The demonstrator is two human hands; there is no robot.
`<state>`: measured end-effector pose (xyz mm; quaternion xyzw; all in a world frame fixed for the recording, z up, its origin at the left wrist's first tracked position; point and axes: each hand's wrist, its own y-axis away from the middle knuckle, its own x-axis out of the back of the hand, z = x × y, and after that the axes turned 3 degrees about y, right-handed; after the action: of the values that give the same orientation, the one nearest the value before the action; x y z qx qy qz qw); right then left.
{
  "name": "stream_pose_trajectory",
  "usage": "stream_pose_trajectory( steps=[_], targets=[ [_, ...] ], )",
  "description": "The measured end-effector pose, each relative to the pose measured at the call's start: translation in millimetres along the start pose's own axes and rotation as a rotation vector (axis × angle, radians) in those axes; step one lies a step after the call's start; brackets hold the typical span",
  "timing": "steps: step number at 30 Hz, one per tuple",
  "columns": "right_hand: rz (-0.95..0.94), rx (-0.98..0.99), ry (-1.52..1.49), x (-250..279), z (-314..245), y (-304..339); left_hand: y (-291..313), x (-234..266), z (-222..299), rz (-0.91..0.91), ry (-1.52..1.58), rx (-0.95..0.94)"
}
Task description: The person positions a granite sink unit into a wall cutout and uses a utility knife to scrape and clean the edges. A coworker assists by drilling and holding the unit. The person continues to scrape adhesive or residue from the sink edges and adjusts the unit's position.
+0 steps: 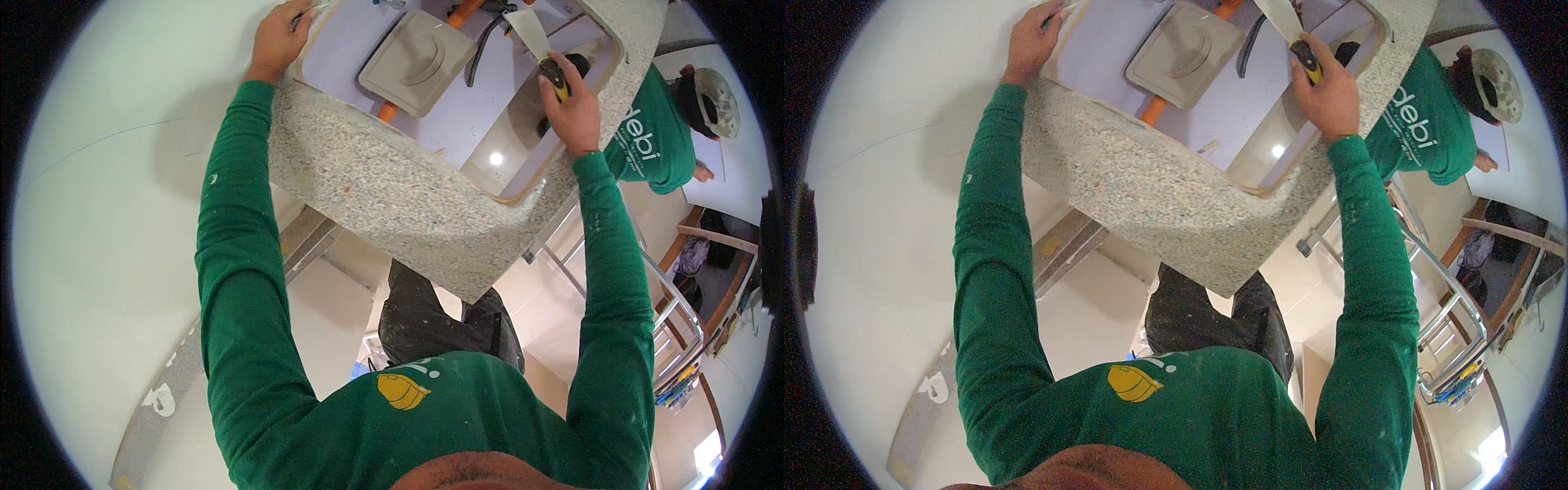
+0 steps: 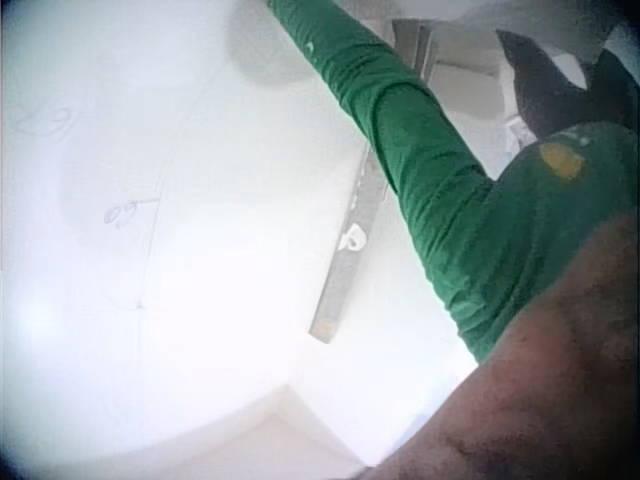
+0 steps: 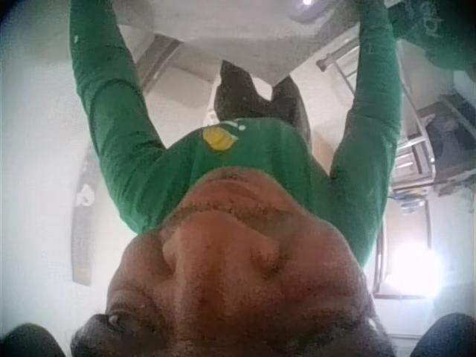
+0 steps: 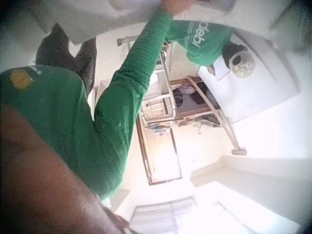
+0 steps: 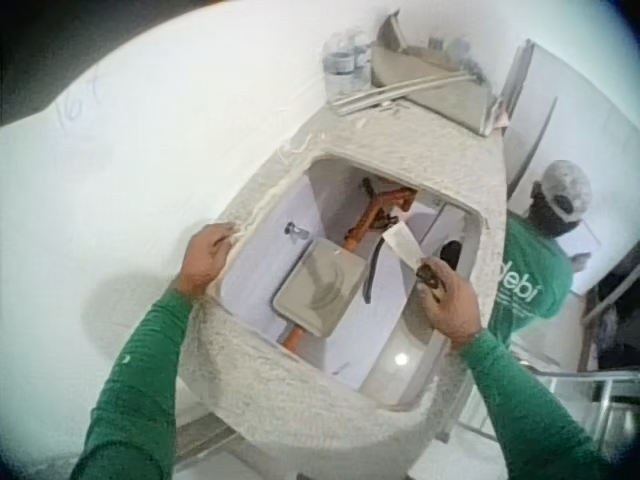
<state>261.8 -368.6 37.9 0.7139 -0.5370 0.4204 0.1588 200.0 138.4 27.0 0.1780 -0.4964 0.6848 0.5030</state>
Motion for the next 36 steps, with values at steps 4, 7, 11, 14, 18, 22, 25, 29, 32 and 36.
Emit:
stream_pose_trajectory(
  steps=[4, 7, 11, 14, 18, 22, 25, 29, 32, 36],
  targets=[
    [0.033, -0.094, -0.018, -21, -6, 3, 6, -6, -3, 0.018, 0.215, 0.096],
    [-0.031, -0.185, -0.245, -73, -69, 15, 10, -6, 1, -0.004, 0.158, 0.081],
    [-0.014, -0.052, -0.391, -140, -175, 22, 21, -20, -1, -0.001, 0.315, 0.171],
    [-0.067, -0.113, -0.340, -158, -224, 17, 30, -20, -2, 0.005, 0.239, 0.152],
    [-0.085, -0.167, -0.330, -164, -243, 8, 29, -21, 2, 0.033, 0.231, 0.167],
    [-0.058, -0.173, -0.351, -170, -249, 3, 25, -17, 3, 0.048, 0.197, 0.152],
    [-0.054, -0.190, -0.285, -173, -255, 6, 28, -21, 2, 0.035, 0.183, 0.170],
    [-0.109, -0.227, -0.168, -168, -272, 7, 30, -22, -1, 0.035, 0.158, 0.145],
    [-0.174, -0.259, -0.090, -163, -283, 2, 35, -25, 1, 0.042, 0.192, 0.174],
    [-0.182, -0.276, -0.072, -173, -289, -3, 36, -27, 0, 0.025, 0.221, 0.171]
  ],
)
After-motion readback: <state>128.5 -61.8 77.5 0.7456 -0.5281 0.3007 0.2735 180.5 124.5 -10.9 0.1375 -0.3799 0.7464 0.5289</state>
